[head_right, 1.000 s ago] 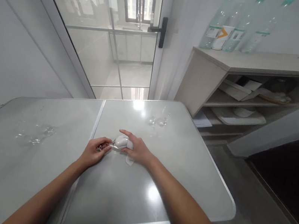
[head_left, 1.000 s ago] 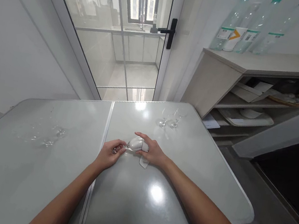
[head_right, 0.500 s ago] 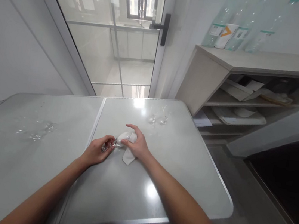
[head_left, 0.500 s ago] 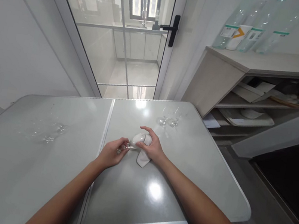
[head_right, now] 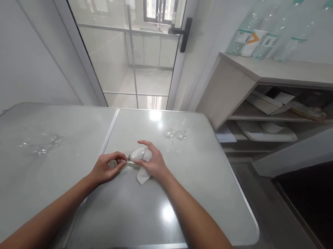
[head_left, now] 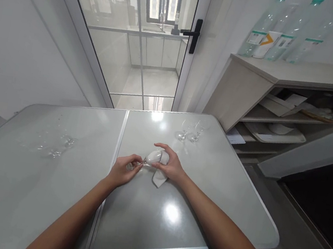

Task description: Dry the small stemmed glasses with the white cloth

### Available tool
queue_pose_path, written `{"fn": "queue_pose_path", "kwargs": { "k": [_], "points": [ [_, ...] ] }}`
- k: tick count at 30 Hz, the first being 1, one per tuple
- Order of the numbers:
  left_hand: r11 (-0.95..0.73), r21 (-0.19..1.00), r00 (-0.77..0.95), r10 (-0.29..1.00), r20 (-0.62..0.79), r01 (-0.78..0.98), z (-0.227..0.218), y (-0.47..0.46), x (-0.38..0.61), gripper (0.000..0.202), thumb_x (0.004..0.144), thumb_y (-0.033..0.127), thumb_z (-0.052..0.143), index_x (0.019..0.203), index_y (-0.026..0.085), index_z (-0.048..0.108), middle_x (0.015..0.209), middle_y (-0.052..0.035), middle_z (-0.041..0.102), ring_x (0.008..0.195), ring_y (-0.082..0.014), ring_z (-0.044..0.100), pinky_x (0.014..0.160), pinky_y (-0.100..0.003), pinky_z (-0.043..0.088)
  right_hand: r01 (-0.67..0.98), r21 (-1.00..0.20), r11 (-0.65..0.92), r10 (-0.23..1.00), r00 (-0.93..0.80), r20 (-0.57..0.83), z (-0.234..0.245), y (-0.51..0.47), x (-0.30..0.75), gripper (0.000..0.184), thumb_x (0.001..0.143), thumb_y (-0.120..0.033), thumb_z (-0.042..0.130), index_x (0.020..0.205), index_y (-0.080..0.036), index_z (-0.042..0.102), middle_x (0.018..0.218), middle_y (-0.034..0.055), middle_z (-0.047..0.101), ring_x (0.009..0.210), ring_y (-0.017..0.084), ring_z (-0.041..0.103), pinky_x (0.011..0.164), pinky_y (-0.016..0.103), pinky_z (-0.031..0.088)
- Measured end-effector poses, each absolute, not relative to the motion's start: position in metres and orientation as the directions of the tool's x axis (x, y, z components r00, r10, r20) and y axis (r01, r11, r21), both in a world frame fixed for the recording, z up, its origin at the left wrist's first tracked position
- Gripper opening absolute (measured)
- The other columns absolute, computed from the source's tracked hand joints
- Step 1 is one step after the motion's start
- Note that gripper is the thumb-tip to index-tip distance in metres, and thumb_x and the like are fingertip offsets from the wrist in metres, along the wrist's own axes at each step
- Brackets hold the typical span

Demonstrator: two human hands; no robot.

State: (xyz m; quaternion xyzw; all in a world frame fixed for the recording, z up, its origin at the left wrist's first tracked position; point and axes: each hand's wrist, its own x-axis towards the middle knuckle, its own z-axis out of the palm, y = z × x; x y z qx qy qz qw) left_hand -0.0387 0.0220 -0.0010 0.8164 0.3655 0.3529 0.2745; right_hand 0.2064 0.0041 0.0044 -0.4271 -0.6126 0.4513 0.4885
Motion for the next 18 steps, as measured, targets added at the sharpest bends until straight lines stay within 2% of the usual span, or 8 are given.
{"fn": "queue_pose_path", "kwargs": {
  "k": [3, 5, 8, 10, 12, 15, 18],
  "points": [
    [-0.645, 0.650, 0.531, 0.742, 0.408, 0.402, 0.000, 0.021, -0.033, 0.023, 0.089, 0.028, 0.067, 0.111, 0.024, 0.063, 0.099, -0.0045, 0.068, 0.079, -0.0160, 0.063, 0.076, -0.030, 0.053, 0.001, -0.993, 0.121, 0.992, -0.015, 0.121, 0.004, 0.005, 0.203, 0.064, 0.075, -0.040, 0.083, 0.132, -0.025, 0.057, 0.082, -0.0017, 0.065, 0.070, 0.017, 0.061, 0.067, 0.029, 0.050],
    [-0.670, 0.626, 0.547, 0.722, 0.424, 0.399, 0.001, 0.020, -0.031, 0.026, 0.090, 0.029, 0.067, 0.114, 0.024, 0.062, 0.107, -0.0069, 0.065, 0.077, -0.0152, 0.061, 0.075, -0.030, 0.053, -0.038, -0.995, 0.092, 0.996, 0.013, 0.091, 0.004, 0.005, 0.204, 0.065, 0.079, -0.042, 0.080, 0.135, -0.025, 0.053, 0.077, -0.0034, 0.062, 0.068, 0.017, 0.060, 0.064, 0.027, 0.049],
    [-0.626, 0.673, 0.465, 0.768, 0.441, 0.394, 0.000, 0.021, -0.031, 0.015, 0.092, 0.029, 0.064, 0.105, 0.023, 0.062, 0.094, -0.0039, 0.062, 0.068, -0.0126, 0.056, 0.067, -0.028, 0.051, 0.028, -0.989, 0.147, 0.985, -0.094, 0.144, 0.006, 0.005, 0.207, 0.077, 0.075, -0.042, 0.084, 0.141, -0.025, 0.048, 0.088, -0.0005, 0.066, 0.077, 0.019, 0.064, 0.074, 0.031, 0.053],
    [-0.507, 0.794, 0.355, 0.849, 0.392, 0.335, -0.001, 0.022, -0.034, 0.013, 0.093, 0.031, 0.062, 0.102, 0.022, 0.059, 0.083, -0.0003, 0.058, 0.059, -0.0104, 0.052, 0.058, -0.024, 0.047, 0.116, -0.958, 0.263, 0.948, -0.215, 0.235, 0.005, 0.004, 0.208, 0.087, 0.071, -0.039, 0.088, 0.146, -0.027, 0.046, 0.113, 0.0051, 0.068, 0.096, 0.023, 0.066, 0.090, 0.037, 0.053],
    [-0.323, 0.924, 0.268, 0.926, 0.265, 0.204, -0.004, 0.025, -0.038, 0.016, 0.096, 0.037, 0.058, 0.101, 0.022, 0.056, 0.076, 0.0030, 0.053, 0.047, -0.0076, 0.044, 0.045, -0.021, 0.039, 0.191, -0.902, 0.388, 0.892, -0.324, 0.315, 0.002, 0.001, 0.208, 0.086, 0.075, -0.035, 0.085, 0.150, -0.030, 0.043, 0.133, 0.0078, 0.062, 0.112, 0.026, 0.063, 0.101, 0.040, 0.049],
    [-0.098, 0.994, 0.273, 0.959, 0.083, 0.044, -0.008, 0.029, -0.041, 0.025, 0.099, 0.046, 0.049, 0.094, 0.022, 0.054, 0.068, 0.0058, 0.044, 0.040, -0.0062, 0.031, 0.036, -0.020, 0.028, 0.277, -0.823, 0.497, 0.835, -0.410, 0.366, -0.002, -0.003, 0.203, 0.071, 0.085, -0.028, 0.074, 0.150, -0.033, 0.045, 0.131, 0.0071, 0.064, 0.116, 0.025, 0.060, 0.102, 0.043, 0.049],
    [-0.136, 0.987, 0.268, 0.957, 0.108, 0.090, -0.006, 0.029, -0.039, 0.026, 0.098, 0.045, 0.051, 0.090, 0.021, 0.053, 0.066, 0.0056, 0.041, 0.046, -0.0077, 0.033, 0.041, -0.020, 0.029, 0.273, -0.839, 0.471, 0.862, -0.344, 0.372, 0.000, -0.006, 0.199, 0.057, 0.086, -0.030, 0.074, 0.141, -0.032, 0.056, 0.123, 0.0067, 0.068, 0.112, 0.026, 0.061, 0.100, 0.043, 0.050]
  ]
}}
